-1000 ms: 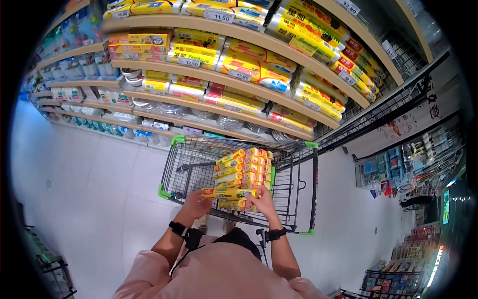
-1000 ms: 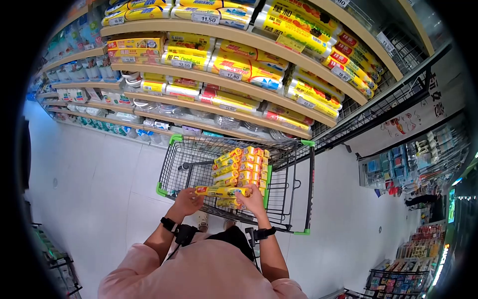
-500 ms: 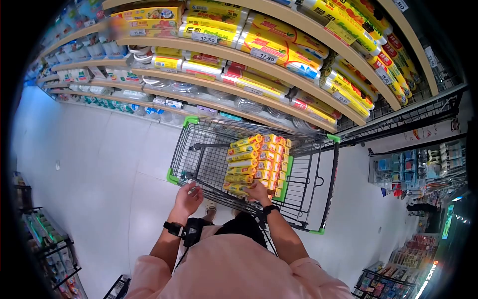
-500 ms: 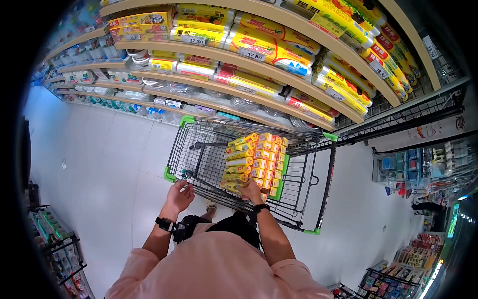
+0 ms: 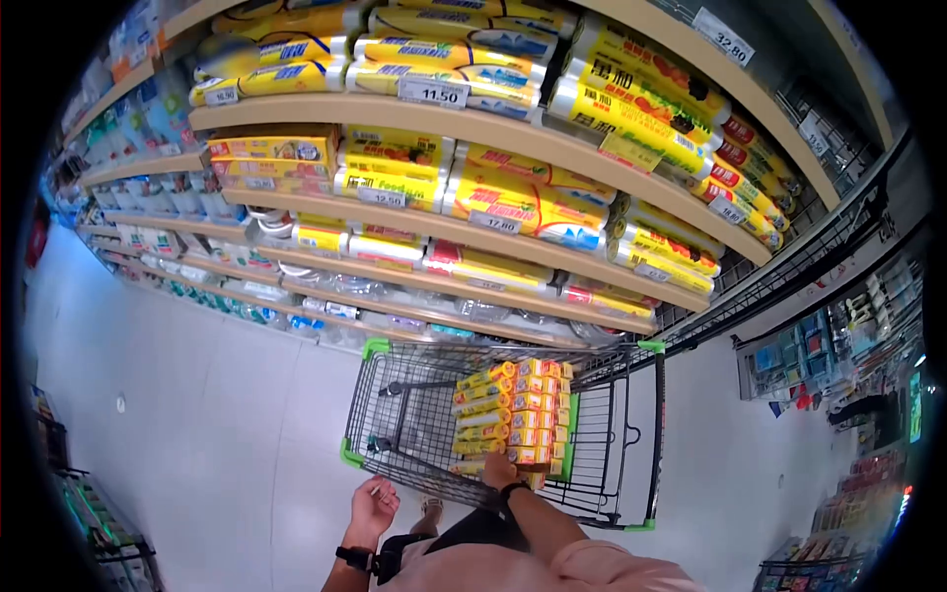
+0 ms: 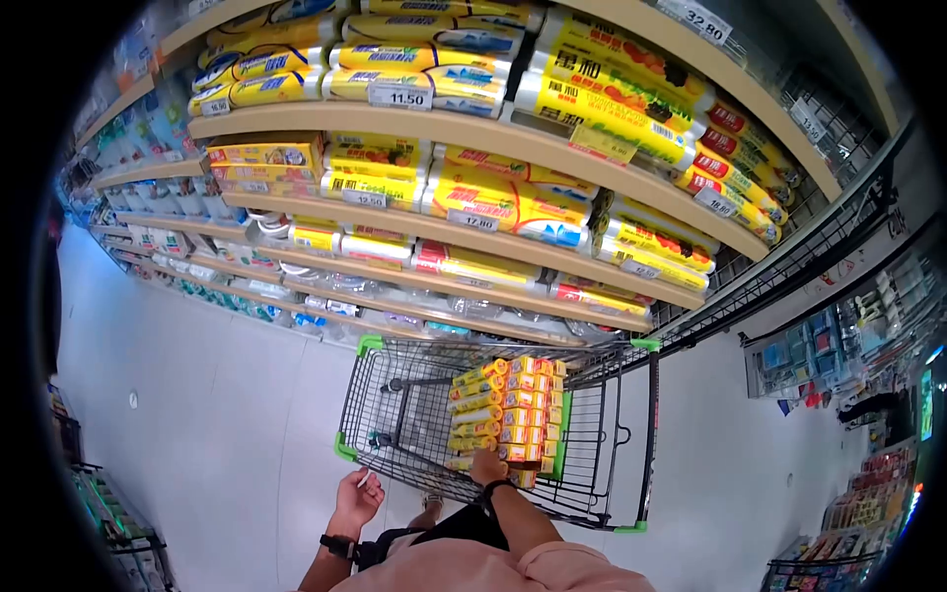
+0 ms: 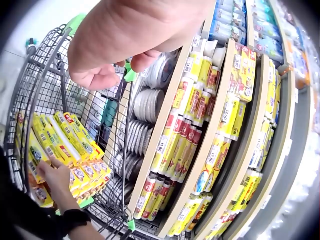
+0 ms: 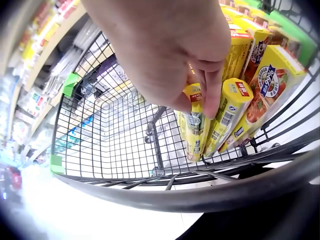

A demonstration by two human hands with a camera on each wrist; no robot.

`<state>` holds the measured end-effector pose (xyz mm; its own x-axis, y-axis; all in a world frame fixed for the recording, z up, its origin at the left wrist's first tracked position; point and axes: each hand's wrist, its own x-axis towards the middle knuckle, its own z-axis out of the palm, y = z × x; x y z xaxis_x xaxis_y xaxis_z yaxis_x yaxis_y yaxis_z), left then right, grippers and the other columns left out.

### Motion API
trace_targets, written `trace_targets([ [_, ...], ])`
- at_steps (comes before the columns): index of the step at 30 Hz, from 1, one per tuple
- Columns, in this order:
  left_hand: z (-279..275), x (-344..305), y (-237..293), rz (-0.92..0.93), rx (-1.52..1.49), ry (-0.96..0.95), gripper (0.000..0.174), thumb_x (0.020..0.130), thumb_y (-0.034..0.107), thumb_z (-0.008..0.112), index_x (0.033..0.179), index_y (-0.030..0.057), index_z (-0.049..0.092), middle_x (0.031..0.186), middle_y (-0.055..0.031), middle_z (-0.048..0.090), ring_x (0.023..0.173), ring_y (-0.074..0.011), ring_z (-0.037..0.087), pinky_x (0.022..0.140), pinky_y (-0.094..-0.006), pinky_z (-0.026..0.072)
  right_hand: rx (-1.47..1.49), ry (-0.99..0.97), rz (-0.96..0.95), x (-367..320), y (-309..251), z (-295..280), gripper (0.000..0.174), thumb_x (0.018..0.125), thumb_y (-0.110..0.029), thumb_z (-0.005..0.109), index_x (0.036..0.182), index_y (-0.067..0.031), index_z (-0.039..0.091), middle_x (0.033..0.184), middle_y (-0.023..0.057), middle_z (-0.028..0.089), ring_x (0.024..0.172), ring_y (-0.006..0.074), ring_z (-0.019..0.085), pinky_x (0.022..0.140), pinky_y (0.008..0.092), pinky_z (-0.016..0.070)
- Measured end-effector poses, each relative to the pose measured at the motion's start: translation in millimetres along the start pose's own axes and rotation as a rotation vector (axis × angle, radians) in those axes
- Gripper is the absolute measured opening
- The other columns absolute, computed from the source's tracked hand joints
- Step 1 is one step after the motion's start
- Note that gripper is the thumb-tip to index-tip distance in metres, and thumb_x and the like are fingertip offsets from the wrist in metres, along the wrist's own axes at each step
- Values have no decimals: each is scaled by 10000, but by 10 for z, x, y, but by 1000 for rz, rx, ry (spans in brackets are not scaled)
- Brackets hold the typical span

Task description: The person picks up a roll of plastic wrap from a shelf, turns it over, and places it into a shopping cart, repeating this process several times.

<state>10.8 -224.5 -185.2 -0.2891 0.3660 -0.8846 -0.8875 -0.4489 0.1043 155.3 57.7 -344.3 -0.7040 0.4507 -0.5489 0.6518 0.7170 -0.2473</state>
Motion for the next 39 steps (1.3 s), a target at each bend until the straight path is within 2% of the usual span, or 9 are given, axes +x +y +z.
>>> trace_targets([
  [5,-266,476,4,-131,-44,-429,52,885,148,584,918,116,560,749,-7,527,652,-163,481,648,-301,440,150,-65,-69,-11,-102,30,331,809,-248,637,961,41,691,921,277,670,824,396,675,718,483,536],
  [8,202,247,-32,-63,-11,-1,80,892,188,583,891,121,539,825,-29,534,722,-172,499,644,-309,434,121,-134,-209,176,59,214,365,826,-293,618,1007,12,704,932,251,684,832,386,676,721,478,536],
  [12,455,103,-28,-82,-106,-207,112,875,222,595,892,132,530,918,-48,555,758,-174,510,648,-326,442,210,-129,-133,197,212,130,337,817,-291,603,1051,-85,733,956,217,696,855,393,670,781,454,547],
  [14,459,172,-50,-83,-231,-523,141,883,281,561,823,157,527,780,-20,542,682,-164,503,628,-324,430,107,-93,-211,156,298,-90,341,811,-295,616,1070,-106,732,965,213,696,859,381,673,788,450,548],
  [17,762,-17,-38,-41,-209,-462,178,878,269,545,743,156,520,698,7,522,663,-154,481,633,-315,407,177,86,-359,98,609,39,336,813,-295,662,1073,-92,724,940,202,699,832,338,678,740,432,547],
  [23,1111,-72,-205,-20,-203,-572,185,862,257,583,750,126,517,687,30,501,634,-144,453,625,-300,382,1017,22,125,-636,590,-690,282,867,-260,660,999,-17,715,804,151,695,619,275,645,639,411,524],
  [26,1153,-76,-386,-58,-189,-553,189,859,265,578,749,128,509,688,22,504,624,-143,450,621,-300,379,289,141,-191,-262,1166,-233,301,874,-265,656,1029,-13,713,815,153,706,625,263,667,627,376,536],
  [34,1391,-440,-1313,-18,-2,-538,155,864,218,566,759,114,519,655,4,456,608,-162,429,622,-306,385,1198,162,-96,-1166,1666,-621,256,900,-235,634,1027,-22,697,733,83,703,606,148,674,545,285,528],
  [39,1394,-479,-2134,-23,102,-723,154,878,211,572,790,86,566,667,-22,502,654,-177,472,661,-319,418,1356,168,-95,-1652,2078,-1067,188,924,-176,615,1005,-12,658,767,61,674,584,125,642,551,251,518],
])
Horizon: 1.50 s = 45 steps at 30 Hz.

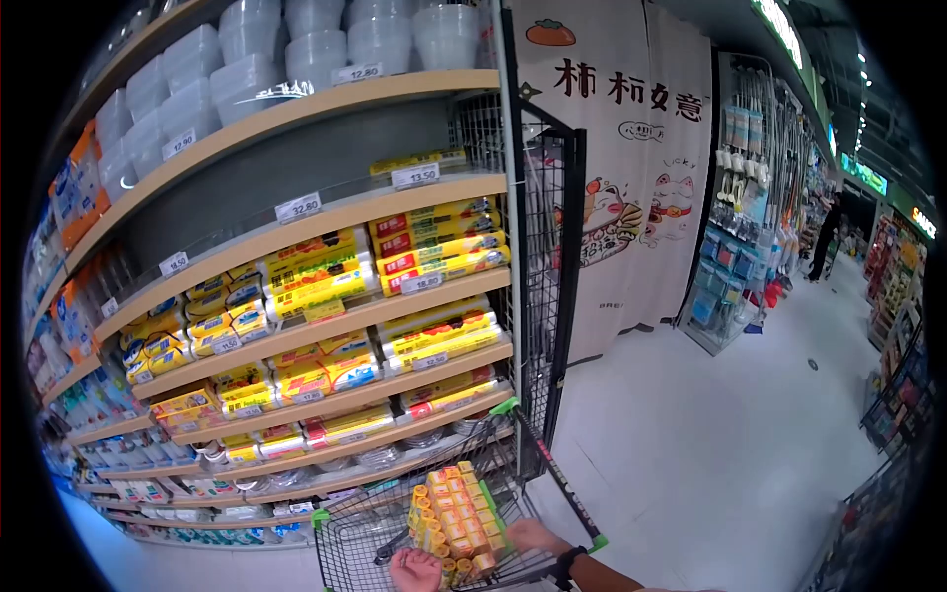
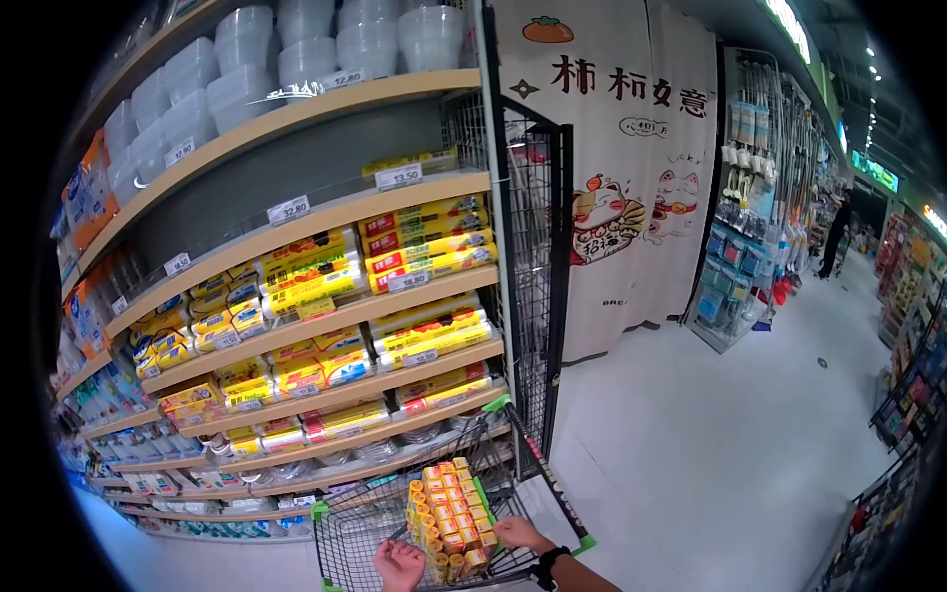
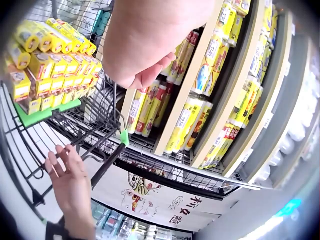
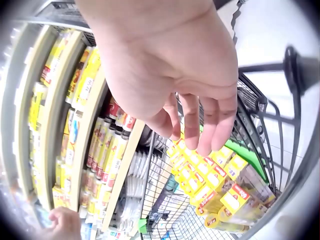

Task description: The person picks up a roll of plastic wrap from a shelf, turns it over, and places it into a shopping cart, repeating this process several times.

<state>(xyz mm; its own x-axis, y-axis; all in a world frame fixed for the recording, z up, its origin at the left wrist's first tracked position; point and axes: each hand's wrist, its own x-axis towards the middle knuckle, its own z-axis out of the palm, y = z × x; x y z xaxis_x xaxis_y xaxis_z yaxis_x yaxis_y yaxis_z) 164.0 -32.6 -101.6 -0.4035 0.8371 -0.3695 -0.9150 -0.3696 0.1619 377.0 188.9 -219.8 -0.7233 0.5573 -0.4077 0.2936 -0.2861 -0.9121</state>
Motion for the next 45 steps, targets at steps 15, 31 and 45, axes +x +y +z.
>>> trace_targets([
  [15,1218,322,-1203,281,42,54,177,917,279,527,834,124,508,673,13,482,604,-131,442,587,-278,376,27,-10,-221,-594,-1196,-1472,247,951,-201,636,1123,-23,631,936,68,682,757,132,658,662,267,543],
  [31,3599,1814,143,1354,965,-303,417,860,-64,546,1255,37,460,1148,-87,528,1037,-143,528,834,-260,461,-388,250,-663,51,-4295,-2180,255,918,-72,619,1158,-1,566,886,58,643,717,92,613,607,247,516],
  [45,5294,2735,973,2284,1585,-239,486,839,166,620,1302,35,554,1343,-153,486,1317,-361,395,1123,-509,300,-984,669,-1071,412,-7365,-1147,299,852,-178,676,1081,8,625,958,103,671,786,165,597,753,311,508],
])
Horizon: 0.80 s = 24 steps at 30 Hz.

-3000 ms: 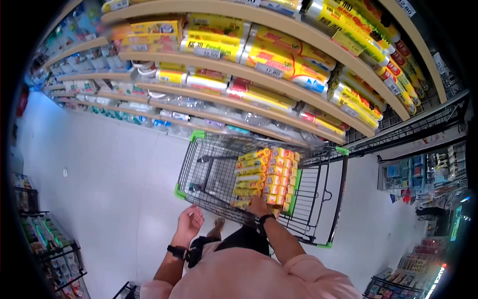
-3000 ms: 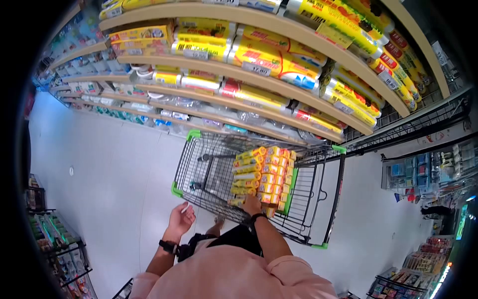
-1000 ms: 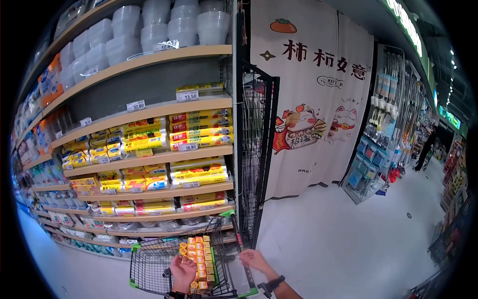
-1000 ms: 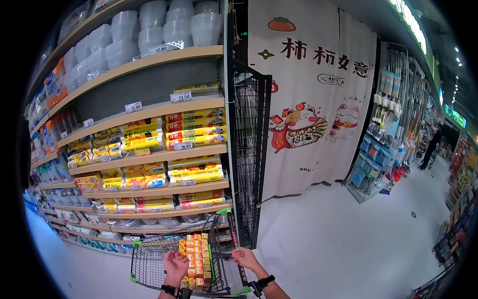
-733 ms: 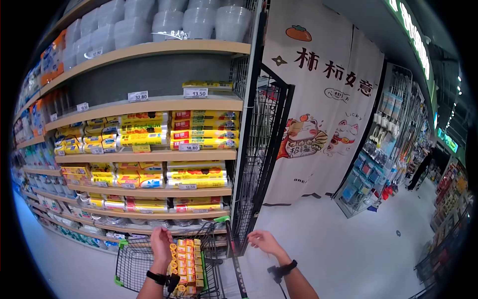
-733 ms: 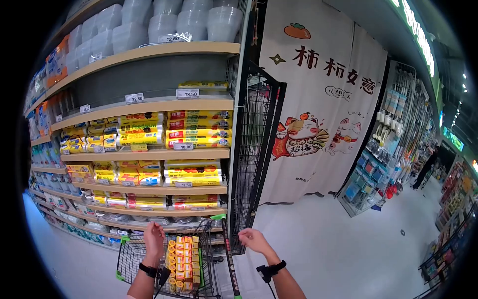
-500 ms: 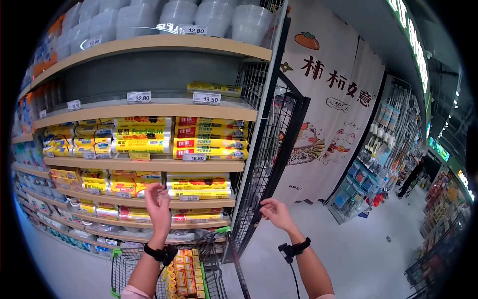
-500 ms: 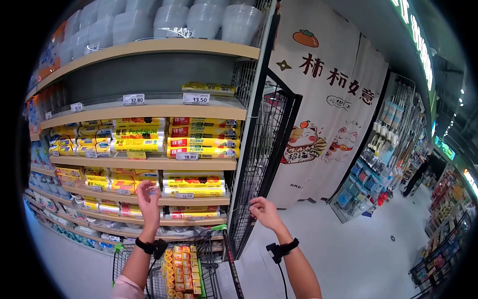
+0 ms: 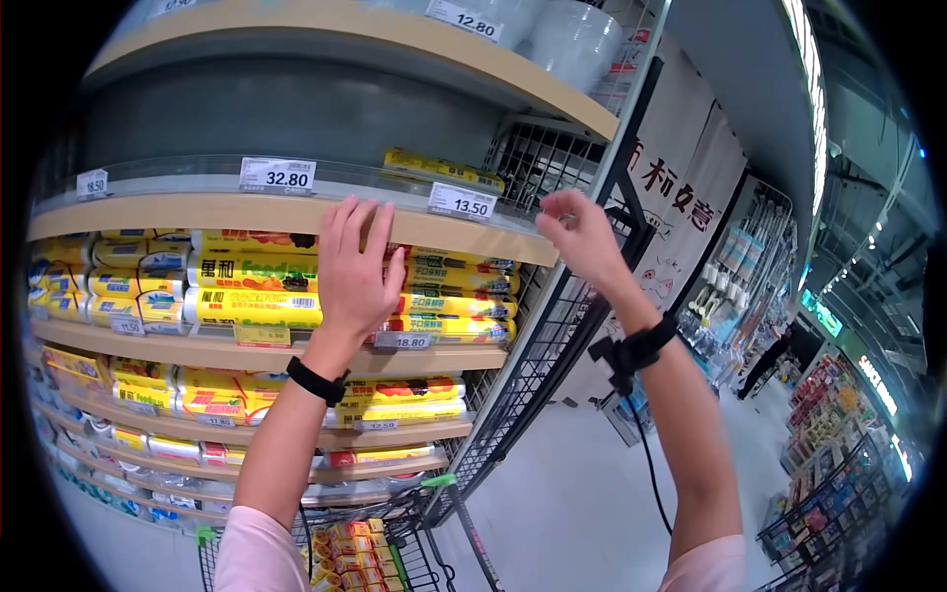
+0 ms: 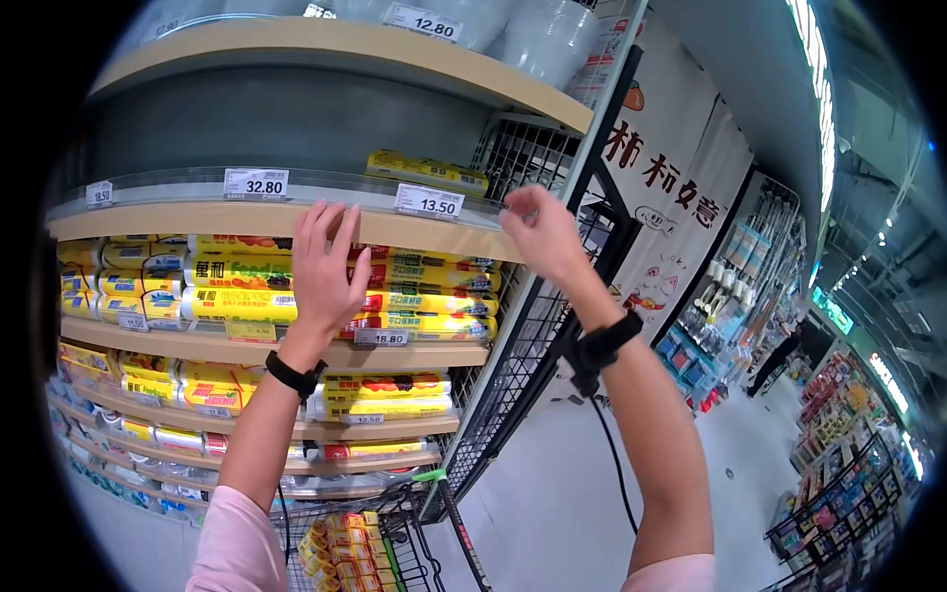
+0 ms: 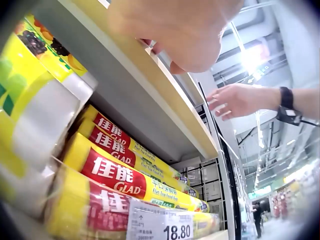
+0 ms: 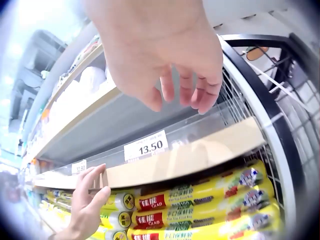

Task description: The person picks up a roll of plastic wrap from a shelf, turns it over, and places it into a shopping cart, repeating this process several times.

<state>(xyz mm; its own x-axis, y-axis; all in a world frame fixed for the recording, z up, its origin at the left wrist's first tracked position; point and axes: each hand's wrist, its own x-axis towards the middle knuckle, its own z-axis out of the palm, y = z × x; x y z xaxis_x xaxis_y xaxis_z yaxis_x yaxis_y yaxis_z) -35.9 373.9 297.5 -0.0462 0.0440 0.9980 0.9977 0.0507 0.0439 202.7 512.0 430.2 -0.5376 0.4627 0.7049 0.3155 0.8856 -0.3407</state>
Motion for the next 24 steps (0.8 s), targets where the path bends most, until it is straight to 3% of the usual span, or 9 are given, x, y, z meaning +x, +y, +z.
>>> trace_targets([
  [4,50,1,-4,-36,-65,57,477,824,147,639,1280,26,572,1293,-150,503,1296,-358,409,1111,-509,312,-150,-125,-48,652,-226,102,366,827,-212,700,1133,-18,648,1060,135,672,952,235,641,851,338,507],
  [8,28,53,22,-92,-106,77,445,781,143,668,1204,22,601,1239,-157,520,1261,-359,433,1097,-515,325,-344,-299,-65,1077,-490,222,450,809,-233,709,1183,10,645,1047,158,668,998,259,626,891,345,494],
  [10,42,56,22,-107,-118,80,444,762,144,681,1180,15,604,1223,-158,523,1253,-360,434,1100,-518,319,-342,-418,43,1225,-608,264,438,852,-238,683,1234,-31,625,1160,113,648,1047,204,611,856,299,495],
  [12,-16,77,44,-136,-144,52,445,759,142,684,1176,10,604,1223,-157,524,1255,-361,432,1105,-518,312,-424,-502,112,1353,-690,321,495,886,-299,643,1306,-48,570,1237,105,623,1099,207,595,858,320,519],
  [16,-44,77,41,-168,-132,17,472,754,163,703,1187,18,585,1222,-141,521,1255,-334,437,1121,-546,274,-457,-564,219,1496,-743,458,524,880,-319,636,1348,-100,546,1261,95,603,1124,209,581,886,343,517],
  [20,-40,46,34,-206,-81,-38,496,755,215,715,1203,63,566,1234,-81,514,1286,-251,421,1081,-569,209,-421,-672,346,1765,-671,653,571,879,-327,635,1395,-128,496,1296,93,571,1156,223,559,926,376,499],
  [24,-59,37,21,-214,-68,-91,503,755,223,715,1212,79,562,1254,-63,507,1301,-226,411,1015,-536,235,-421,-762,391,2057,-682,901,668,878,-354,657,1458,-137,407,1338,86,542,1160,232,541,953,385,482],
])
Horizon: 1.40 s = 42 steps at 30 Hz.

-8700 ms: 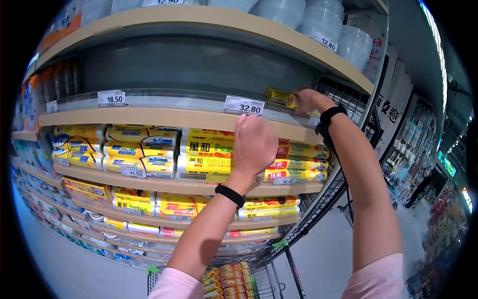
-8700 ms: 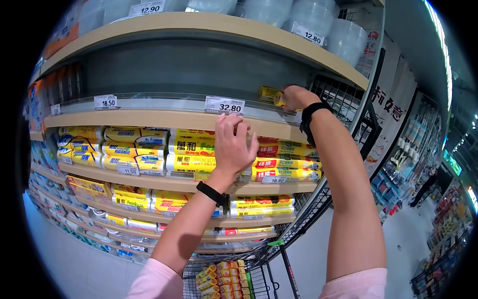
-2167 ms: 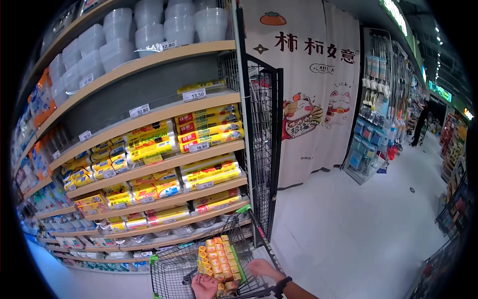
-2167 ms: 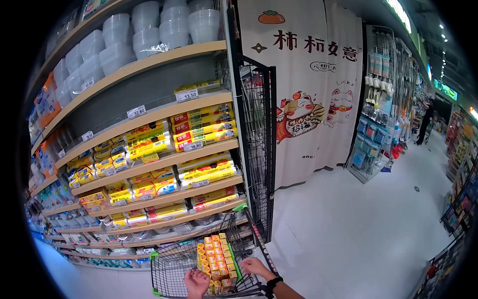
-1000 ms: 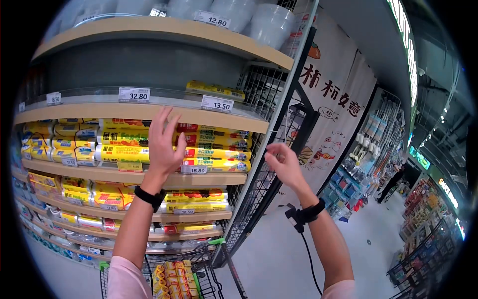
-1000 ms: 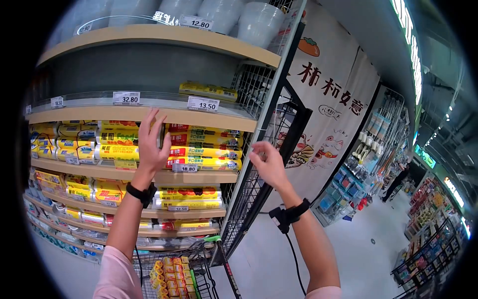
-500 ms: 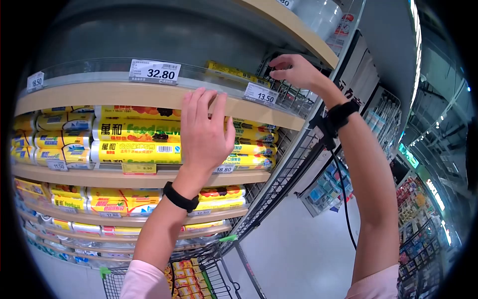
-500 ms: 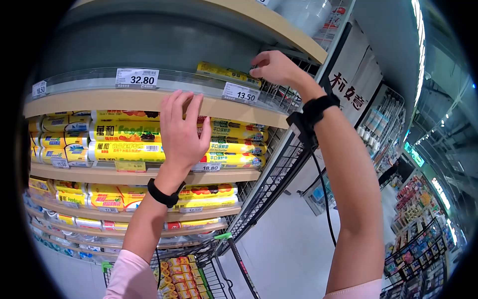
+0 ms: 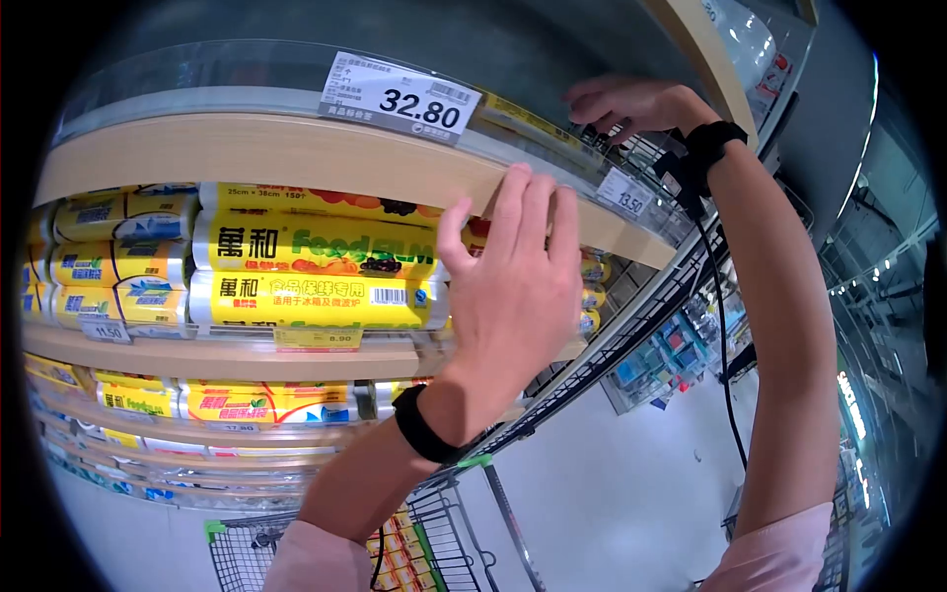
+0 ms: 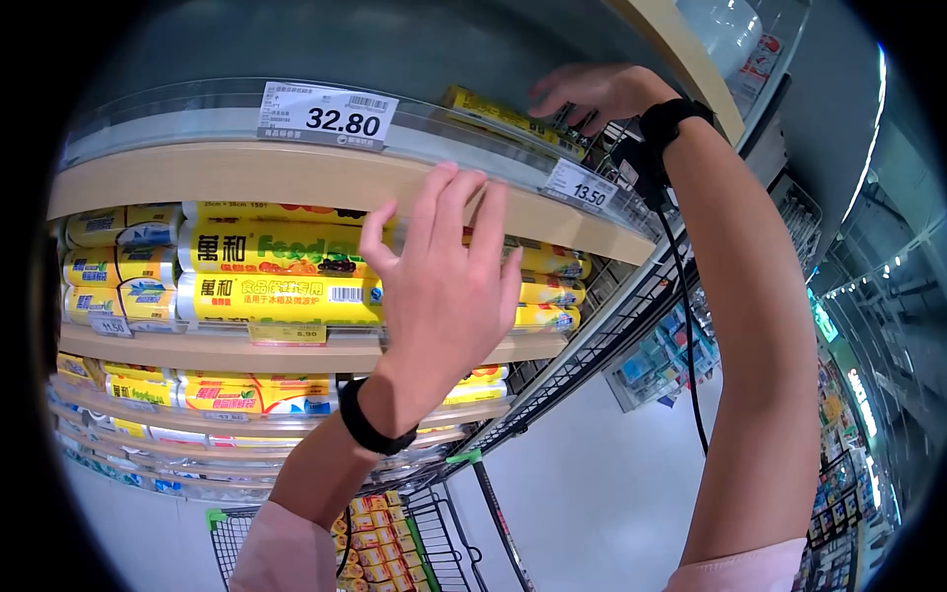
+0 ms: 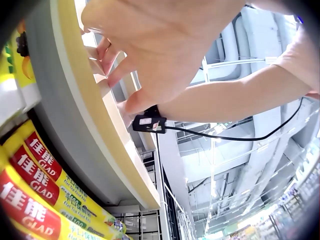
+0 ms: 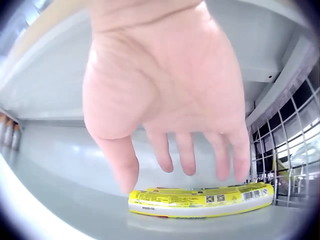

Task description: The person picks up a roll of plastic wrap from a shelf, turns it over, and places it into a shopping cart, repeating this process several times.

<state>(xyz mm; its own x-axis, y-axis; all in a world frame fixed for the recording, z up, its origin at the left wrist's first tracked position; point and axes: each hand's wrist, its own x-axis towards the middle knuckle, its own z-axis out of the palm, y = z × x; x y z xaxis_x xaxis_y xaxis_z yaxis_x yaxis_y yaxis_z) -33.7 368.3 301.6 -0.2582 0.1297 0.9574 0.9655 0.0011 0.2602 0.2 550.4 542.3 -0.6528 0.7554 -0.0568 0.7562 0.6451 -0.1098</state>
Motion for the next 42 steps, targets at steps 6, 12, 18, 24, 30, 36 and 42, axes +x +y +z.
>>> trace_targets([
  [6,9,0,-41,4,-25,-9,509,747,216,716,1220,95,573,1269,-38,509,1297,-201,421,965,-498,251,30,-52,-45,432,-151,144,811,840,-278,694,1529,-142,287,1490,74,391,1097,215,549,905,355,515],
  [12,11,-7,-63,3,-68,7,504,745,211,716,1215,99,574,1271,-30,511,1292,-189,429,947,-483,254,30,-117,-25,501,-298,237,814,813,-242,695,1523,-157,307,1424,114,421,1103,241,548,903,348,540],
  [18,9,-8,-57,2,-40,-2,505,742,211,718,1213,103,572,1270,-30,512,1293,-186,429,945,-480,258,-88,-119,-89,510,-186,188,785,782,-151,740,1477,-132,375,1233,90,531,996,206,573,839,321,546],
  [24,-42,21,-50,12,-21,-30,521,744,211,722,1230,108,565,1277,-34,510,1292,-193,428,955,-488,262,-244,-177,-35,391,-95,191,821,764,-304,793,1455,-112,394,1119,47,578,827,150,564,721,286,527],
  [30,-93,55,-25,10,-8,-62,530,752,200,720,1249,105,560,1272,-37,506,1300,-204,417,963,-497,263,-270,-136,-91,94,-18,123,723,834,-390,736,1403,-79,418,947,38,619,702,117,580,666,265,532],
  [36,-177,79,65,-18,-28,-98,517,773,196,706,1255,101,543,1269,-55,504,1299,-214,418,971,-500,265,-68,136,-253,-395,194,112,490,942,-269,639,1326,-43,434,920,51,624,685,113,629,620,271,554],
  [42,-149,43,195,-22,76,-94,554,781,204,709,1285,84,515,1299,-81,482,1330,-249,388,1020,-506,252,-82,594,-697,-966,415,197,346,860,-40,690,1146,-47,495,1003,54,607,868,145,575,794,291,515],
])
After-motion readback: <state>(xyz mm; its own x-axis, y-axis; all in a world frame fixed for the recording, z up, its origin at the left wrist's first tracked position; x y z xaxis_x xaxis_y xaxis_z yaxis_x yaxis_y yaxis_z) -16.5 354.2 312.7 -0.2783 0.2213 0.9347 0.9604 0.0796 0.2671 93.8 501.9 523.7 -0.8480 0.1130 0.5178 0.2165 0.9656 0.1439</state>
